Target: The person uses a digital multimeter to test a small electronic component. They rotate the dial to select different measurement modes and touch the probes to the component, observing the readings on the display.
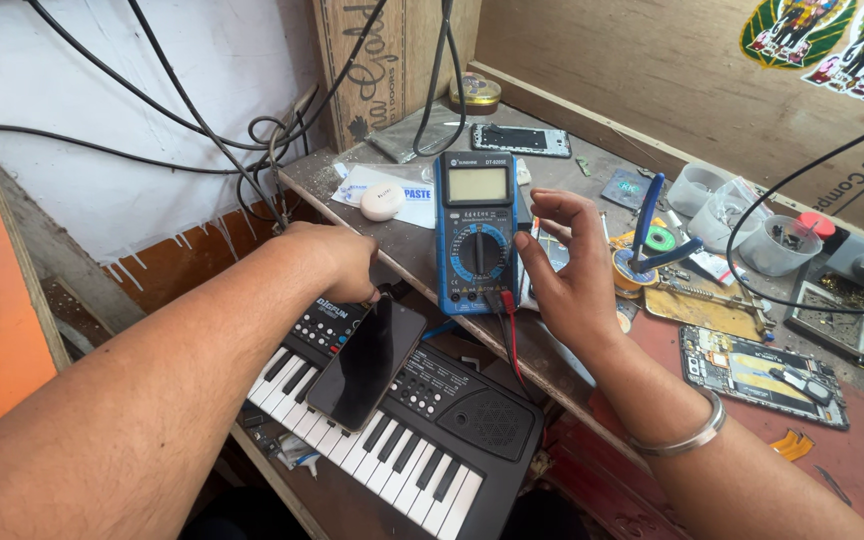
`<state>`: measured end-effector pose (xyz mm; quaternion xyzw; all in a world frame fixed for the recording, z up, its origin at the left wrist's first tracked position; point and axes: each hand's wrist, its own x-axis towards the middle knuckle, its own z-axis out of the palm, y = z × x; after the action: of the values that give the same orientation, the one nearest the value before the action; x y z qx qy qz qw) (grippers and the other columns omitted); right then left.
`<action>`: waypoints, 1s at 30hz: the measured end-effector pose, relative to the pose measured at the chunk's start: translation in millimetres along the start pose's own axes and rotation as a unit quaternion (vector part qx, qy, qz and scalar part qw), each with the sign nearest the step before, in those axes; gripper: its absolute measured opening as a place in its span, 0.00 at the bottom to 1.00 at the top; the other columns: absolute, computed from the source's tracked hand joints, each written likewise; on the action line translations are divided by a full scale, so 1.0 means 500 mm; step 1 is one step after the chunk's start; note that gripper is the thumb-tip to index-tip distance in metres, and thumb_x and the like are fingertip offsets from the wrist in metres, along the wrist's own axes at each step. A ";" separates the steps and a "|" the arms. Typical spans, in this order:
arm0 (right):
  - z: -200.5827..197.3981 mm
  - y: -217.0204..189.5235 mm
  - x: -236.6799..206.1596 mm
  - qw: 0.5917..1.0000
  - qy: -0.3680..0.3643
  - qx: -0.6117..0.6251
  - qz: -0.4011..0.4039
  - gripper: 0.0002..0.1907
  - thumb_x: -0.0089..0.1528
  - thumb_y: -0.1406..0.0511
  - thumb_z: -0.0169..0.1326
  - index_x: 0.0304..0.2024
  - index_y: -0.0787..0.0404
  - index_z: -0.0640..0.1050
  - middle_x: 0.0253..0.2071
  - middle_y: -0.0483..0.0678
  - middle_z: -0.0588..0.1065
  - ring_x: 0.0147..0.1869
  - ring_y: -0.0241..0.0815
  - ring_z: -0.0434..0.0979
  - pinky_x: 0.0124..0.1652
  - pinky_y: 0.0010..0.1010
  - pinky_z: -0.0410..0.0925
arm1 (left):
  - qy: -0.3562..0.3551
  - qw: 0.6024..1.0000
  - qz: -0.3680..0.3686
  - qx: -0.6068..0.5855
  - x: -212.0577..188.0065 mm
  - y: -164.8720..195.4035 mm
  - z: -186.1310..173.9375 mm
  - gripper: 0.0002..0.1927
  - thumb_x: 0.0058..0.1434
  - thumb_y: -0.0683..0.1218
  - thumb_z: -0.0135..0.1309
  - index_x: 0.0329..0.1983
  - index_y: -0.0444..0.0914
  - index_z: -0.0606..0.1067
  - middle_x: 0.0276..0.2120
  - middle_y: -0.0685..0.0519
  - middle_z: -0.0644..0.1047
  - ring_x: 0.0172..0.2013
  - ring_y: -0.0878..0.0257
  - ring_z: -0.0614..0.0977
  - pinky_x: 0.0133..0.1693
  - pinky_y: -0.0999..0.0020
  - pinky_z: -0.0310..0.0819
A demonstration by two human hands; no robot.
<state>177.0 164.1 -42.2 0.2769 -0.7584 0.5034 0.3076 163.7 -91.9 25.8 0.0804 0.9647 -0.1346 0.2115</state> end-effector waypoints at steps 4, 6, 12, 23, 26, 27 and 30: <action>-0.001 -0.001 -0.002 1.000 -0.001 0.001 -0.001 0.20 0.66 0.73 0.58 0.59 0.64 0.68 0.62 0.53 0.70 0.67 0.44 0.72 0.65 0.39 0.70 | 0.003 1.000 0.002 0.004 -0.001 0.006 0.002 0.31 0.63 0.62 0.57 0.67 0.47 0.71 0.59 0.51 0.78 0.60 0.54 0.78 0.60 0.52 0.72; -0.002 -0.003 -0.003 1.000 -0.001 -0.008 -0.003 0.20 0.66 0.73 0.58 0.59 0.64 0.68 0.62 0.52 0.70 0.67 0.44 0.72 0.65 0.39 0.70 | -0.002 1.000 -0.002 0.005 -0.003 0.010 0.002 0.32 0.64 0.63 0.56 0.68 0.47 0.70 0.60 0.51 0.77 0.60 0.54 0.78 0.60 0.51 0.72; -0.002 -0.005 -0.003 1.000 -0.003 -0.007 -0.007 0.21 0.66 0.73 0.58 0.60 0.64 0.68 0.62 0.52 0.70 0.67 0.44 0.72 0.65 0.38 0.70 | -0.009 1.000 -0.010 0.017 -0.009 0.018 0.001 0.33 0.65 0.62 0.55 0.70 0.46 0.68 0.60 0.49 0.77 0.60 0.54 0.79 0.60 0.50 0.71; -0.005 -0.008 -0.005 1.000 -0.005 -0.006 -0.002 0.22 0.65 0.73 0.58 0.60 0.64 0.68 0.61 0.52 0.71 0.67 0.44 0.73 0.64 0.39 0.70 | 0.001 1.000 -0.001 0.013 -0.005 0.011 0.003 0.33 0.64 0.63 0.56 0.70 0.48 0.68 0.60 0.50 0.77 0.61 0.55 0.78 0.61 0.51 0.70; -0.002 -0.008 -0.003 1.000 -0.003 -0.008 -0.003 0.22 0.65 0.74 0.58 0.60 0.64 0.68 0.61 0.52 0.71 0.66 0.44 0.73 0.64 0.38 0.70 | 0.000 1.000 0.000 0.010 -0.005 0.009 0.004 0.33 0.64 0.63 0.56 0.70 0.48 0.68 0.61 0.50 0.77 0.61 0.54 0.78 0.61 0.52 0.71; -0.002 -0.008 -0.002 1.000 -0.002 -0.009 -0.004 0.22 0.65 0.74 0.58 0.59 0.64 0.69 0.60 0.52 0.71 0.66 0.44 0.73 0.64 0.38 0.71 | -0.001 1.000 0.001 0.008 -0.004 0.009 0.003 0.33 0.64 0.63 0.56 0.70 0.47 0.68 0.61 0.51 0.77 0.61 0.54 0.78 0.61 0.52 0.71; -0.002 -0.007 -0.003 1.000 -0.003 -0.005 0.002 0.22 0.64 0.74 0.59 0.60 0.64 0.69 0.60 0.52 0.71 0.66 0.44 0.73 0.64 0.38 0.70 | -0.001 1.000 0.003 0.004 -0.005 0.013 0.003 0.34 0.63 0.63 0.57 0.70 0.48 0.68 0.61 0.51 0.77 0.61 0.54 0.78 0.61 0.52 0.72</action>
<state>180.9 163.9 -40.9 0.2749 -0.7625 0.4994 0.3061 167.9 -86.6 23.8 0.0845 0.9637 -0.1379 0.2126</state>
